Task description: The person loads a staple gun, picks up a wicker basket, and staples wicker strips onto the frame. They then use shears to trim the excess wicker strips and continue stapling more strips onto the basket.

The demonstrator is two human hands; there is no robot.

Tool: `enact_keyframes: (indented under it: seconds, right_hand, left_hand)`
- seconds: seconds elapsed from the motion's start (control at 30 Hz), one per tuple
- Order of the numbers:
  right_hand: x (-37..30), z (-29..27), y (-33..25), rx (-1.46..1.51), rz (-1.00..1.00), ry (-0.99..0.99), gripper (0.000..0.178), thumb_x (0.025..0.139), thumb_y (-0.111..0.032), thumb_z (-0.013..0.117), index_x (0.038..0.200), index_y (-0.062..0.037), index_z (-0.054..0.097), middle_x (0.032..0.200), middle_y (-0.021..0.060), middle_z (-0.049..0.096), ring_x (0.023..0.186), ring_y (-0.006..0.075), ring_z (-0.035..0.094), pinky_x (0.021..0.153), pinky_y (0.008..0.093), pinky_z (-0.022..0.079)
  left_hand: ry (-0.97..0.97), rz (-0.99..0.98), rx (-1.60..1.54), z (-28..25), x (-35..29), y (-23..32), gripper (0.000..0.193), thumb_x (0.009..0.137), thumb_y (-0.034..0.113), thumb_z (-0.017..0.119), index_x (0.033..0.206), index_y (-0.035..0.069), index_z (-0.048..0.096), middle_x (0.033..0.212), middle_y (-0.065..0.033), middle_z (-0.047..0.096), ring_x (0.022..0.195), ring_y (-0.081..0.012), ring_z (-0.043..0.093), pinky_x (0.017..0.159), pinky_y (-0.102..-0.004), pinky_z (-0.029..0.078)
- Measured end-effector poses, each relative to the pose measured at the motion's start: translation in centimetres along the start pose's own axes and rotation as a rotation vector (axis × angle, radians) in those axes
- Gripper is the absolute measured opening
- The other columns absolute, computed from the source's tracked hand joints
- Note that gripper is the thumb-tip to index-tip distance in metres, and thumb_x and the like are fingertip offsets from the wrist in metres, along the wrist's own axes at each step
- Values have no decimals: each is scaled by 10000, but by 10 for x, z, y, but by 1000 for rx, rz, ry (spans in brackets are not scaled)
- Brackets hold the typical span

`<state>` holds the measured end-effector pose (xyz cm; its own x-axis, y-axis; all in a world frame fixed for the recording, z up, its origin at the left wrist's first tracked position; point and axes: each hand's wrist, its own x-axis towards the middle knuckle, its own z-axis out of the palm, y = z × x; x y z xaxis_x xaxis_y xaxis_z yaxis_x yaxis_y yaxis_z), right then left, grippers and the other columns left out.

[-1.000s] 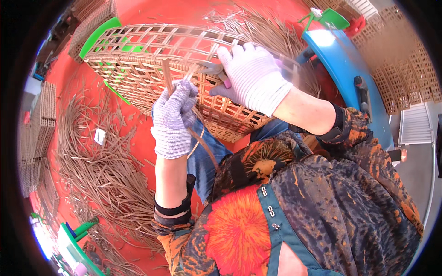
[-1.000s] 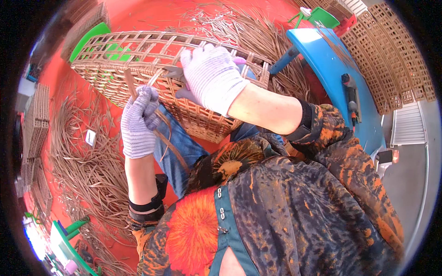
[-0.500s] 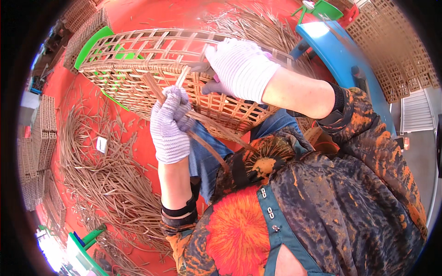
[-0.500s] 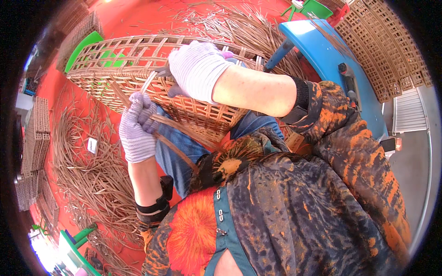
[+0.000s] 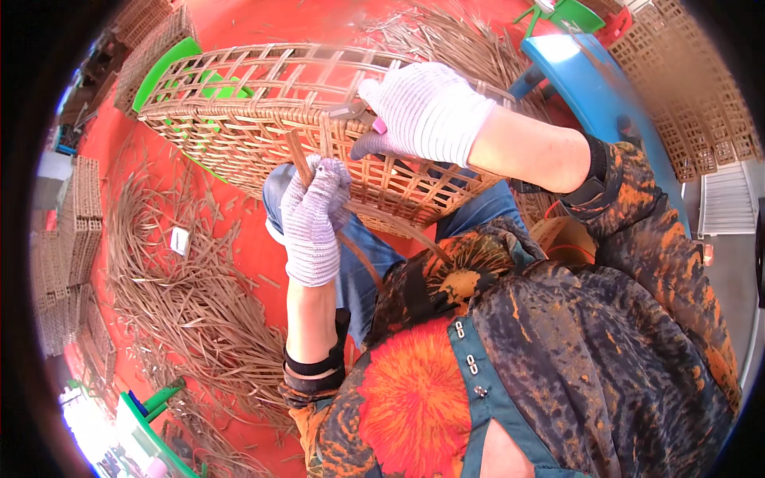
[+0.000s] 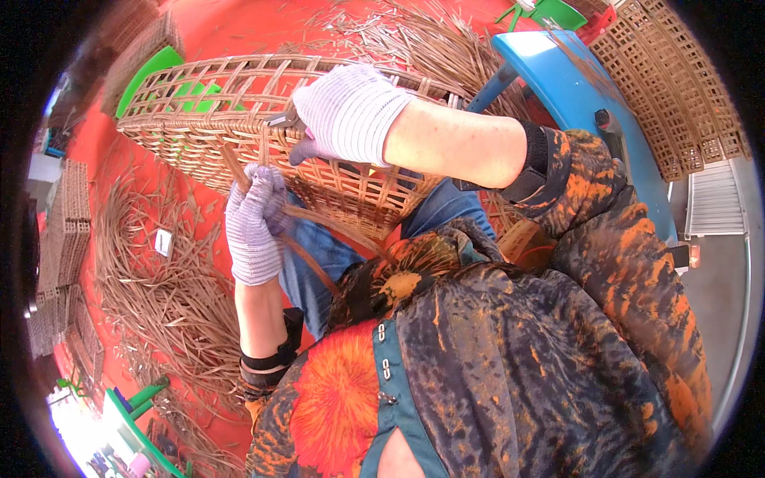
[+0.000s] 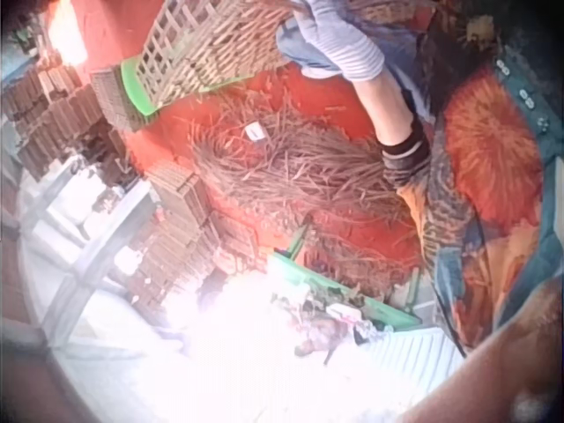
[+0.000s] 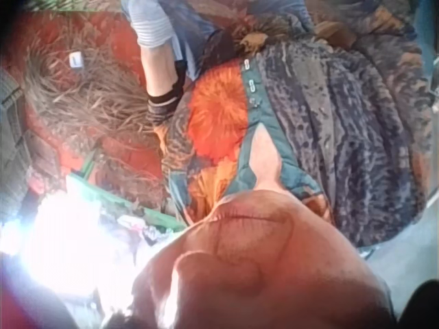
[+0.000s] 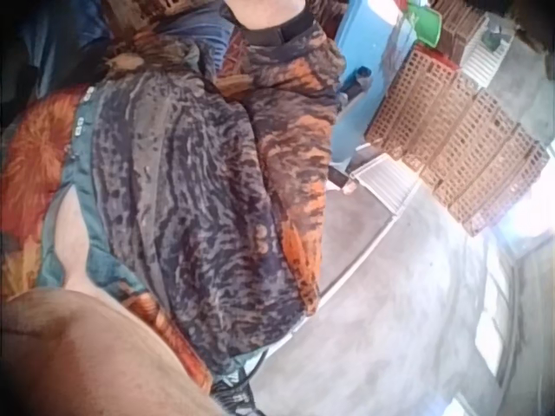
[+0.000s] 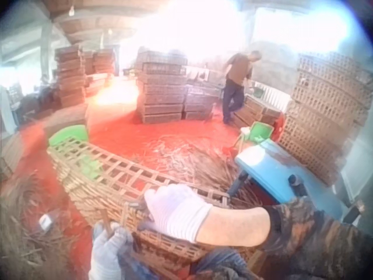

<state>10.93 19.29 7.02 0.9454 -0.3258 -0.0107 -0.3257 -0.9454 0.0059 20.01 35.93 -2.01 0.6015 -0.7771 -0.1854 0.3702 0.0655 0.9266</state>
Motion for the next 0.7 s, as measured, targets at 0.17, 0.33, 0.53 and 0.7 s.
enact_keyframes:
  seconds: [0.17,0.33,0.53,0.7]
  right_hand:
    - [-1,-3,4,9,-30,-36,532,779,-571,719,875,-48,735,784,154,710,784,332,712,711,453,564]
    - [5,-6,-2,20,-25,-124,533,774,-576,721,896,-57,742,785,150,710,783,335,710,712,457,564]
    - [19,9,16,87,-54,2,550,779,-638,675,882,-99,716,815,137,713,805,334,705,702,463,553]
    - [-3,-11,41,157,13,54,610,759,-674,691,935,-91,660,790,102,691,787,299,696,709,415,545]
  left_hand:
    - [80,19,134,-2,-9,4,162,979,242,601,926,91,627,706,63,534,558,-18,413,492,-202,306]
    - [17,159,297,-9,-12,5,120,965,155,614,940,42,646,780,21,594,635,-68,503,569,-240,416]
    - [-399,190,581,12,-47,24,71,927,99,669,944,31,671,832,-17,636,748,-122,581,701,-285,494]
    - [396,204,252,-138,-17,25,106,983,178,588,995,88,643,758,72,531,608,-19,439,523,-199,307]
